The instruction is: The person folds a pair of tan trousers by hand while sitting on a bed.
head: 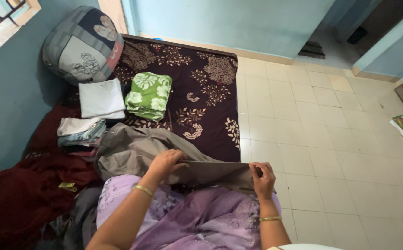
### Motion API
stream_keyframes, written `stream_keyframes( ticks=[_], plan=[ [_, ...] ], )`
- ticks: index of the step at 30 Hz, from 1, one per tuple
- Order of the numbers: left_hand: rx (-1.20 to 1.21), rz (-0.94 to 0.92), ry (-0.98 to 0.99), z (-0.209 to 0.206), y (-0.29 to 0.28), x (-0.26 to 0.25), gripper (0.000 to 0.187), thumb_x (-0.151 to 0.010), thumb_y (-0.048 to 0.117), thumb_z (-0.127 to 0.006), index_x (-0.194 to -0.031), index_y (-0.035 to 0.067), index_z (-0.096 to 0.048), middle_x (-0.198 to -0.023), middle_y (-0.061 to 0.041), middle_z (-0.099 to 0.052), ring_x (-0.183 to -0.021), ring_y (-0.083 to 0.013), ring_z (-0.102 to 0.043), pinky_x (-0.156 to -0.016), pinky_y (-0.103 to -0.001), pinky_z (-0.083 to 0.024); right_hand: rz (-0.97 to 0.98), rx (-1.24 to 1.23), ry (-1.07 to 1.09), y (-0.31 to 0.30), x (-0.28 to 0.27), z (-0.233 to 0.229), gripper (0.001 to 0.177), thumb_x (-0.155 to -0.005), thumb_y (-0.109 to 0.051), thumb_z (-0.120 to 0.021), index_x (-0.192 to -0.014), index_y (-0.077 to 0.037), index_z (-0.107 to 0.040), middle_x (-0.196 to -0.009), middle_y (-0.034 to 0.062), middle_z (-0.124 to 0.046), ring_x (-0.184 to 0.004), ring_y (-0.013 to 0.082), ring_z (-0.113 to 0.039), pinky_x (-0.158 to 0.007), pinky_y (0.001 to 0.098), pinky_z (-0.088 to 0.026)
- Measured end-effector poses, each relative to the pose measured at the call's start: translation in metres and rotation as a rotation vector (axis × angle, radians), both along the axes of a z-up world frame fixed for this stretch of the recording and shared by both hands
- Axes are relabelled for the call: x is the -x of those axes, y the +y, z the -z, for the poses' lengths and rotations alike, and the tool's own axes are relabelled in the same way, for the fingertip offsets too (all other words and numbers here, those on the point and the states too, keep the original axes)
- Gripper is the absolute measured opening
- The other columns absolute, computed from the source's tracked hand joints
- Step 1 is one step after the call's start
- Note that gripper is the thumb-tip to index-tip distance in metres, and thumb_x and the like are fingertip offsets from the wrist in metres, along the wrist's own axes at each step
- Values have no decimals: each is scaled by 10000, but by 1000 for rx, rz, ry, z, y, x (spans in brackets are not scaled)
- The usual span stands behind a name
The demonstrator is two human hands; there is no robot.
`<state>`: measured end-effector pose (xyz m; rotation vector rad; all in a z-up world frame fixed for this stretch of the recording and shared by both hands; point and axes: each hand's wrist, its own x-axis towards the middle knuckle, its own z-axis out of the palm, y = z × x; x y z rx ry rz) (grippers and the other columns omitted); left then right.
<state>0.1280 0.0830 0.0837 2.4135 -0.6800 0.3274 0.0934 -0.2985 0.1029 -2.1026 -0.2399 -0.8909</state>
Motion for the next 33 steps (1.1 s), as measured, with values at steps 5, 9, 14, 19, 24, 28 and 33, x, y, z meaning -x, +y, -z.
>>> stream_keyframes(
  ticks=[5,9,14,19,24,28,33],
  plan=[
    [-269,31,-26,26,38,7,197,-777,206,-723,-961,152,-678,-971,-33,-672,-991,-270,-633,-842,-413,-503,-137,103,-12,6,15,-44,115,-841,-82,-815,-924,-73,-736,-838,40,-652,-709,162,-651,-644,293,-527],
    [-361,-14,-56,33,51,18,115,-797,244,-713,-898,198,-680,-934,8,-651,-1041,-230,-594,-886,-395,-461,-255,186,-54,7,34,-87,129,-817,-65,-824,-913,-85,-741,-814,30,-650,-692,148,-650,-605,282,-520],
    [-370,-165,-155,42,59,16,140,-829,218,-672,-967,192,-670,-970,-4,-663,-1044,-236,-601,-894,-407,-449,-301,295,-145,3,37,-131,136,-814,-81,-826,-918,-92,-738,-816,28,-666,-685,137,-665,-580,264,-530],
    [-153,-379,-83,31,70,6,102,-880,196,-652,-978,168,-667,-979,-38,-708,-1004,-251,-642,-892,-430,-446,-265,413,-162,1,17,-157,146,-812,-92,-833,-917,-86,-732,-824,24,-675,-708,158,-682,-605,286,-543],
    [110,-371,-83,-2,76,15,101,-874,175,-686,-954,113,-687,-945,-83,-701,-966,-319,-641,-864,-449,-494,-53,340,-114,-14,5,-136,135,-844,-117,-838,-908,-82,-724,-861,47,-671,-738,186,-688,-651,317,-555],
    [323,-300,-74,-25,52,21,88,-897,164,-695,-918,79,-692,-944,-105,-688,-954,-341,-638,-830,-434,-521,55,226,-41,-12,-10,-90,126,-917,-154,-781,-983,-73,-711,-968,78,-682,-838,214,-695,-726,337,-573],
    [249,-120,-12,-25,-23,27,124,-884,190,-723,-893,68,-703,-930,-112,-683,-922,-335,-642,-821,-437,-516,-119,81,240,53,-7,-41,110,-915,-171,-740,-971,-79,-723,-958,96,-710,-809,218,-696,-724,344,-573]
  ],
)
